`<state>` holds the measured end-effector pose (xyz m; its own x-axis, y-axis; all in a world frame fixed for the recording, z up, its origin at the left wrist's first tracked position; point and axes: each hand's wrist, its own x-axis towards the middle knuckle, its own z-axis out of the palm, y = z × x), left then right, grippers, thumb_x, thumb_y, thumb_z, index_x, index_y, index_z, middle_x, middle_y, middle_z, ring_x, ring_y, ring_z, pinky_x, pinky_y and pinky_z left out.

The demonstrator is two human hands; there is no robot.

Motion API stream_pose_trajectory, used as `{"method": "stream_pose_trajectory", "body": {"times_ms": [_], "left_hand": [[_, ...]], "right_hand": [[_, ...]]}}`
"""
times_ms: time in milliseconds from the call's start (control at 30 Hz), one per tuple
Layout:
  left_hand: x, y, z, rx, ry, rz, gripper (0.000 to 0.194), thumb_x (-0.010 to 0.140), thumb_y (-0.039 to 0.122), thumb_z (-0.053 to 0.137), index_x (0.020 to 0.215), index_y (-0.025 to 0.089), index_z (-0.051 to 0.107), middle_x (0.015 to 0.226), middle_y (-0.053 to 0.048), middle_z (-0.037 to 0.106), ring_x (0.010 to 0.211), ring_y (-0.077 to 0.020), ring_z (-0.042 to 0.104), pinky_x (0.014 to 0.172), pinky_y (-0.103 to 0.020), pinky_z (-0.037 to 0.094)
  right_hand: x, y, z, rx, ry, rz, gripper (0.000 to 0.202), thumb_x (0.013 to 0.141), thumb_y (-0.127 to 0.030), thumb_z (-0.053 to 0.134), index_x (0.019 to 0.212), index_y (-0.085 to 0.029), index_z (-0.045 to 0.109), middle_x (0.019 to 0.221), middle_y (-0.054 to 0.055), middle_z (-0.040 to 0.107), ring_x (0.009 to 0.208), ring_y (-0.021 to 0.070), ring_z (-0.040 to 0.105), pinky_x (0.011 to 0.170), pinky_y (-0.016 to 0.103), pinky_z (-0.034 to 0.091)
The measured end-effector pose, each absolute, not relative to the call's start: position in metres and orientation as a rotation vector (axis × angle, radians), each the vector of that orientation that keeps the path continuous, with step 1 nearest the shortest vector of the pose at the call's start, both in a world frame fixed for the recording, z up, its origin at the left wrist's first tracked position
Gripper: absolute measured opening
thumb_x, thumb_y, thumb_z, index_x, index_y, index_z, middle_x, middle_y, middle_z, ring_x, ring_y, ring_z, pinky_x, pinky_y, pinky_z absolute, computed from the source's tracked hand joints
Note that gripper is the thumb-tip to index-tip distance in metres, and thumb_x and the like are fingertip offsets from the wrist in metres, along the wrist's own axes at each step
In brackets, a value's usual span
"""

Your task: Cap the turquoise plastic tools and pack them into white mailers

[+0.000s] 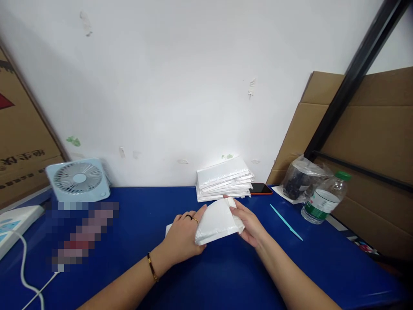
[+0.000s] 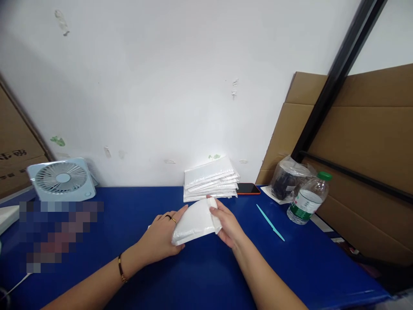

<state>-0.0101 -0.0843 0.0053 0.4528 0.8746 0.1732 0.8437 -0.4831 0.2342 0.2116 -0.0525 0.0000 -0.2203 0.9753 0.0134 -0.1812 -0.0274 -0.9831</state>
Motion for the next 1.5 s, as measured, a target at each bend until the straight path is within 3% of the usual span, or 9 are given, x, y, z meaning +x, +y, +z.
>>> {"method": "stream_pose_trajectory", "body": {"times_ms": [100, 200, 300, 467, 767, 1033, 1133, 1333, 1500], "left_hand": [[-0.009, -0.079, 0.017, 2.599, 1.606, 0.354, 0.082, 0.066, 0.030, 0.057, 0.138, 0.026, 0.018, 0.107, -0.008, 0.055, 0.095, -0.0234, 0.054, 0.081, -0.032, 0.038], [-0.010, -0.072, 0.045, 2.738, 1.660, 0.180, 0.078, 0.065, 0.023, 0.057, 0.136, 0.030, 0.024, 0.100, -0.006, 0.057, 0.087, -0.0232, 0.056, 0.073, -0.032, 0.038], [0.001, -0.066, 0.079, 2.922, 1.623, 0.012, 0.071, 0.061, 0.017, 0.061, 0.127, 0.027, 0.037, 0.096, -0.007, 0.059, 0.086, -0.0246, 0.056, 0.074, -0.035, 0.036], [0.041, -0.064, 0.123, 3.067, 1.542, -0.308, 0.049, 0.058, 0.013, 0.066, 0.106, 0.016, 0.054, 0.089, -0.011, 0.062, 0.084, -0.0264, 0.057, 0.072, -0.036, 0.035], [0.080, -0.078, 0.174, 3.124, 1.559, -0.642, 0.037, 0.058, 0.022, 0.071, 0.093, 0.013, 0.061, 0.098, -0.014, 0.061, 0.090, -0.0273, 0.055, 0.079, -0.039, 0.033], [0.062, -0.086, 0.181, 3.145, 1.597, -0.598, 0.032, 0.060, 0.022, 0.069, 0.090, 0.015, 0.061, 0.091, -0.011, 0.061, 0.082, -0.0241, 0.057, 0.074, -0.036, 0.035], [0.051, -0.087, 0.172, 3.134, 1.581, -0.572, 0.028, 0.061, 0.020, 0.067, 0.088, 0.015, 0.061, 0.087, -0.010, 0.061, 0.079, -0.0233, 0.058, 0.071, -0.035, 0.036], [0.036, -0.085, 0.150, 3.055, 1.557, -0.663, 0.028, 0.059, 0.014, 0.067, 0.086, 0.016, 0.061, 0.085, -0.009, 0.062, 0.078, -0.0230, 0.057, 0.069, -0.035, 0.035], [0.039, -0.084, 0.149, 3.184, 1.510, -0.650, 0.022, 0.061, 0.014, 0.067, 0.082, 0.015, 0.061, 0.087, -0.011, 0.061, 0.082, -0.0242, 0.055, 0.073, -0.037, 0.033]], "right_hand": [[0.217, -0.048, -0.005, -0.828, -1.004, 1.503, 0.067, 0.068, -0.027, 0.069, 0.129, -0.028, 0.041, 0.078, 0.000, 0.067, 0.065, 0.0155, 0.063, 0.059, 0.025, 0.048], [0.212, -0.044, -0.015, -0.851, -0.825, 1.471, 0.051, 0.064, -0.027, 0.073, 0.113, -0.023, 0.056, 0.076, 0.000, 0.068, 0.062, 0.0147, 0.062, 0.055, 0.023, 0.048], [0.200, -0.042, -0.022, -0.881, -0.607, 1.516, 0.032, 0.072, -0.034, 0.065, 0.099, -0.018, 0.063, 0.084, 0.004, 0.070, 0.069, 0.0184, 0.064, 0.059, 0.027, 0.050], [0.183, -0.046, -0.017, -0.882, -0.308, 1.587, 0.027, 0.081, -0.036, 0.054, 0.097, -0.016, 0.062, 0.082, 0.006, 0.070, 0.074, 0.0209, 0.066, 0.061, 0.030, 0.053], [0.193, -0.044, -0.023, -0.905, -0.336, 1.667, 0.024, 0.086, -0.035, 0.046, 0.080, -0.015, 0.058, 0.060, 0.003, 0.063, 0.051, 0.0141, 0.061, 0.046, 0.025, 0.050], [0.190, -0.042, -0.036, -1.098, -0.697, 1.516, 0.032, 0.072, -0.049, 0.061, 0.072, -0.018, 0.051, 0.048, -0.005, 0.047, 0.032, 0.0067, 0.040, 0.027, 0.015, 0.020], [0.205, -0.037, -0.035, -1.218, -0.956, 1.362, 0.038, 0.072, -0.054, 0.058, 0.064, -0.018, 0.048, 0.043, -0.006, 0.041, 0.030, 0.0058, 0.033, 0.028, 0.017, 0.015], [0.258, -0.024, -0.040, -1.553, -1.538, 0.464, 0.044, 0.079, -0.053, 0.047, 0.054, -0.018, 0.049, 0.044, -0.004, 0.040, 0.043, 0.0105, 0.042, 0.046, 0.023, 0.031], [0.258, -0.025, -0.049, -1.559, -1.806, 0.142, 0.037, 0.085, -0.046, 0.041, 0.063, -0.019, 0.054, 0.067, 0.002, 0.053, 0.068, 0.0166, 0.050, 0.065, 0.028, 0.036]]}}
